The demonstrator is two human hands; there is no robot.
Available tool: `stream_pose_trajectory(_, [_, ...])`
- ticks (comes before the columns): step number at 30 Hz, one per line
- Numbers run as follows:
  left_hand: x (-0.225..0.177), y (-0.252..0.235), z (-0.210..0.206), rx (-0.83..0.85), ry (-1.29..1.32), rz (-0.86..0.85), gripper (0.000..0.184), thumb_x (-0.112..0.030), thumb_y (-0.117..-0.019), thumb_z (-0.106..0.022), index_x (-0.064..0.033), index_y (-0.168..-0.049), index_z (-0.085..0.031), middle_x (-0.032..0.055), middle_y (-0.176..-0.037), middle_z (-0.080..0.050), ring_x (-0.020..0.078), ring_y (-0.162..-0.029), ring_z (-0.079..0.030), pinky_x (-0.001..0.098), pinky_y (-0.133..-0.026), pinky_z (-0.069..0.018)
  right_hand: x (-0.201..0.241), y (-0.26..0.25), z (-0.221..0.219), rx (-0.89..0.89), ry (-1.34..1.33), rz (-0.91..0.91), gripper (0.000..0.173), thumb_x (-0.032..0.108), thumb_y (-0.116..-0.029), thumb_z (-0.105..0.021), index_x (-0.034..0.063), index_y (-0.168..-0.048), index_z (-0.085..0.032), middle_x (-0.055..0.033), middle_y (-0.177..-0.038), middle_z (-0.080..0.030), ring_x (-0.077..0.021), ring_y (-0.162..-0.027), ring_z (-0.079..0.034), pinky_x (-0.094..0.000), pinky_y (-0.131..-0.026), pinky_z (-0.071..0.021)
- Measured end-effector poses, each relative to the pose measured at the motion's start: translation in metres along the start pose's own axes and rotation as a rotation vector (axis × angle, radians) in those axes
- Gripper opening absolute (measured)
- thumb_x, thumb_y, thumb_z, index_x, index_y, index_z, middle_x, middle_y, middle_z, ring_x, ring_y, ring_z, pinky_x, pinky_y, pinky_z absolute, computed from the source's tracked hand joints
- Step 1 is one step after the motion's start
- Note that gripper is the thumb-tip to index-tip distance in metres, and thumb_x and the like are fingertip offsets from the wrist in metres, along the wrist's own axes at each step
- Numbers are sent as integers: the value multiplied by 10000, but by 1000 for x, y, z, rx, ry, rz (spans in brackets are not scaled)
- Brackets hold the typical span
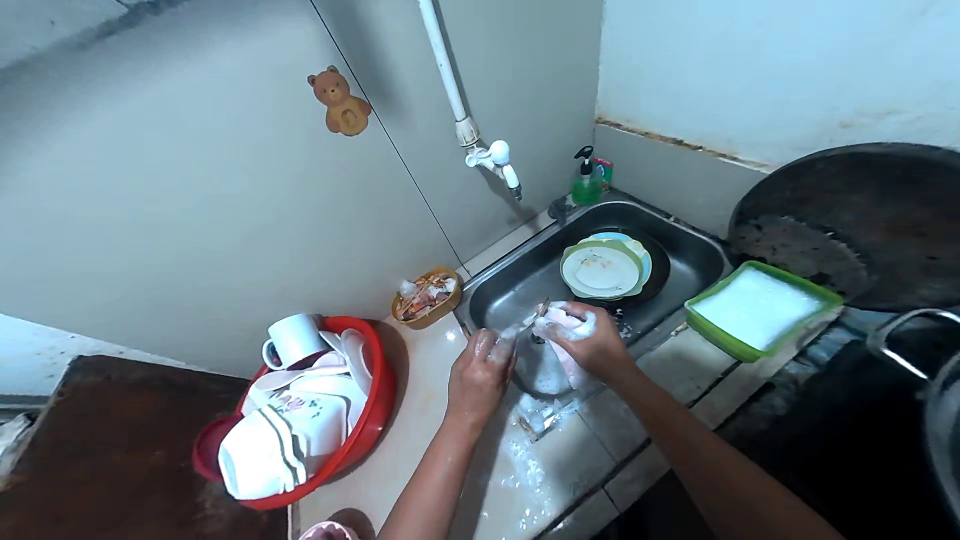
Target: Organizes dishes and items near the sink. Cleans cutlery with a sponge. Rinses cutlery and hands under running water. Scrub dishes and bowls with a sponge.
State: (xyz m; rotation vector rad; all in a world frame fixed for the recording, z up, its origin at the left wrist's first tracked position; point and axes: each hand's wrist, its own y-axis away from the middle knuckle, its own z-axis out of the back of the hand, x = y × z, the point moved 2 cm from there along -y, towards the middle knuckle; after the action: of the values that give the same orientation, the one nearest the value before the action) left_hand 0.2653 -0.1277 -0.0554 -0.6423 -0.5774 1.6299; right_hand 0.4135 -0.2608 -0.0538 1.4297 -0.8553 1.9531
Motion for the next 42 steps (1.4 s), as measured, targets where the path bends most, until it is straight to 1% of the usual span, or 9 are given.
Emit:
stream_pose_trajectory(11, [10,17,0,30,101,93,207,-147,-932,-678,-87,-1101,-782,106,-1016,-701,204,-892,-701,341,-754,-611,1,0,-12,84,62,-10,250,225,-854,-757,114,-1077,-747,-27,-929,-739,-127,-835,-697,-405,-760,-576])
stream_pose_trajectory(15, [12,41,4,193,456,493,162,-159,-960,-678,-99,-1082,-767,49,-1059,-675,82,-753,-653,256,-638,-587,-10,3,-27,202,132,52,316,269,-820,-739,140,-1108,-742,-39,-971,-739,-172,-903,-701,-475,-795,-567])
stream_pose_trajectory(18, [15,75,6,300,701,876,162,-48,-924,-710,-54,-1079,-756,47,-1027,-704,108,-753,-662,284,-683,-590,-32,15,-49,334,174,53,333,263,-866,-713,162,-1182,-735,-53,-1061,-749,-208,-999,-709,-531,-870,-565])
stream_pose_trajectory(22, [9,123,7,337,914,1259,172,-40,-989,-640,44,-1133,-678,84,-850,-714,133,-680,-684,288,-632,-600,-53,40,-81,495,258,-26,344,230,-958,-652,103,-1272,-710,-147,-1189,-718,-305,-1124,-676,-578,-969,-521])
stream_pose_trajectory(26, [-1,155,8,244,816,1306,175,-47,-1007,-586,43,-1126,-679,77,-832,-716,130,-665,-686,292,-622,-598,-58,58,-101,597,361,-86,334,268,-1011,-609,90,-1275,-713,-171,-1213,-705,-338,-1159,-655,-563,-995,-502])
stream_pose_trajectory(31, [-10,171,14,169,725,1483,267,-131,-1116,-384,39,-1271,-518,97,-822,-678,142,-604,-661,303,-576,-586,-57,70,-119,603,458,-102,254,306,-955,-687,88,-1074,-741,-163,-1009,-718,-340,-984,-691,-581,-838,-532])
stream_pose_trajectory(34, [-10,179,19,224,818,1385,277,-109,-1066,-478,39,-1298,-504,81,-851,-714,115,-648,-651,283,-623,-552,-57,69,-126,633,463,-123,263,336,-948,-694,104,-1068,-730,-144,-1018,-716,-321,-1004,-686,-573,-863,-534])
stream_pose_trajectory(38, [-8,180,31,177,826,1386,254,-49,-1025,-547,46,-1261,-542,71,-857,-726,99,-641,-649,263,-629,-553,-50,58,-117,530,385,-141,481,344,-937,-738,108,-1341,-628,-182,-1150,-706,-362,-1086,-674,-600,-950,-525])
stream_pose_trajectory(42, [-6,170,36,185,751,1473,208,-33,-1036,-546,34,-1229,-585,75,-845,-751,99,-589,-661,255,-584,-560,-27,64,-115,423,469,70,783,240,-824,-806,46,-1487,-438,-223,-1238,-650,-398,-1054,-681,-591,-873,-567])
